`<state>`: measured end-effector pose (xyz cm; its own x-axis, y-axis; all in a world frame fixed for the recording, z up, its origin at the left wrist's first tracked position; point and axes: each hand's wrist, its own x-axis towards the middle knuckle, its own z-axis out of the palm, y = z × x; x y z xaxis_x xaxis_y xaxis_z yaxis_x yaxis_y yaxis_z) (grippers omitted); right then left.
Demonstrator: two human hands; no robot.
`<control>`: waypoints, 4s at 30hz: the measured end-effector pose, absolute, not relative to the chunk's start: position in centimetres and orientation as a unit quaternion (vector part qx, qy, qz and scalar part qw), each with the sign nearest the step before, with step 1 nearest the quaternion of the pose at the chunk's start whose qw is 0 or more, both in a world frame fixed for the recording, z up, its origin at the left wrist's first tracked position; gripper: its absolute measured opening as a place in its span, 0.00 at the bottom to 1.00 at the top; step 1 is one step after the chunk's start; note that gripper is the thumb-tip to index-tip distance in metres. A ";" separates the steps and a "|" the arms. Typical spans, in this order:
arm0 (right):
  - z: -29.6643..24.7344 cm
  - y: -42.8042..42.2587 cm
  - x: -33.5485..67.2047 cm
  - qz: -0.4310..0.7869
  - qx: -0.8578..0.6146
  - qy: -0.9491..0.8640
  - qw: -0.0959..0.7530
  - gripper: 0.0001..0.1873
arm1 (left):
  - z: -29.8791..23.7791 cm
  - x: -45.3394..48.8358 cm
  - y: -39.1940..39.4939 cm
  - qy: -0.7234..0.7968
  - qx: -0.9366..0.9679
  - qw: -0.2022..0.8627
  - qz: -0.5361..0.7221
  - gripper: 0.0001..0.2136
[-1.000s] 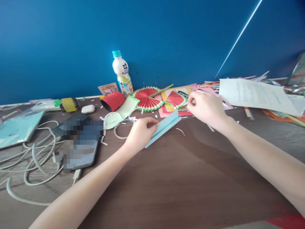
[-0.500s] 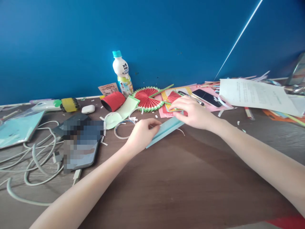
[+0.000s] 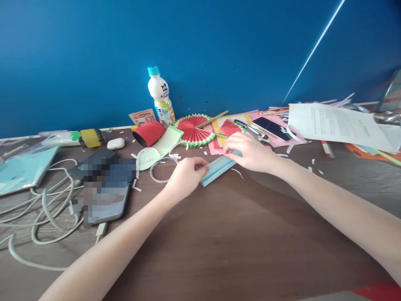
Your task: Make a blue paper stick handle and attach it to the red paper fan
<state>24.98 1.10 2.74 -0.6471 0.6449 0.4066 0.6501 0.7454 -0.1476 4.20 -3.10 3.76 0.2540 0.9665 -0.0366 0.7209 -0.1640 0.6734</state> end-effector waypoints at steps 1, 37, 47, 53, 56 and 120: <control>2.7 1.0 24.8 -0.017 -0.358 -0.904 0.232 0.05 | 3.7 4.2 -3.1 0.576 0.733 0.297 0.207 0.12; 2.4 -1.9 22.1 -0.056 -0.323 -0.889 0.320 0.11 | 3.4 4.7 -4.1 0.516 0.748 0.311 0.277 0.15; 2.4 -1.8 22.3 -0.037 -0.317 -0.893 0.318 0.09 | 3.3 4.7 -4.1 0.508 0.752 0.313 0.282 0.15; 2.5 -1.8 22.2 -0.025 -0.323 -0.893 0.311 0.09 | 3.4 4.8 -4.2 0.513 0.755 0.302 0.273 0.15; 2.4 -1.9 22.2 -0.027 -0.325 -0.893 0.309 0.10 | 3.3 4.8 -4.1 0.512 0.758 0.300 0.272 0.15; 3.4 -1.8 22.3 0.195 -0.404 -0.860 0.242 0.05 | 3.0 4.6 -3.6 0.543 0.785 0.109 0.277 0.06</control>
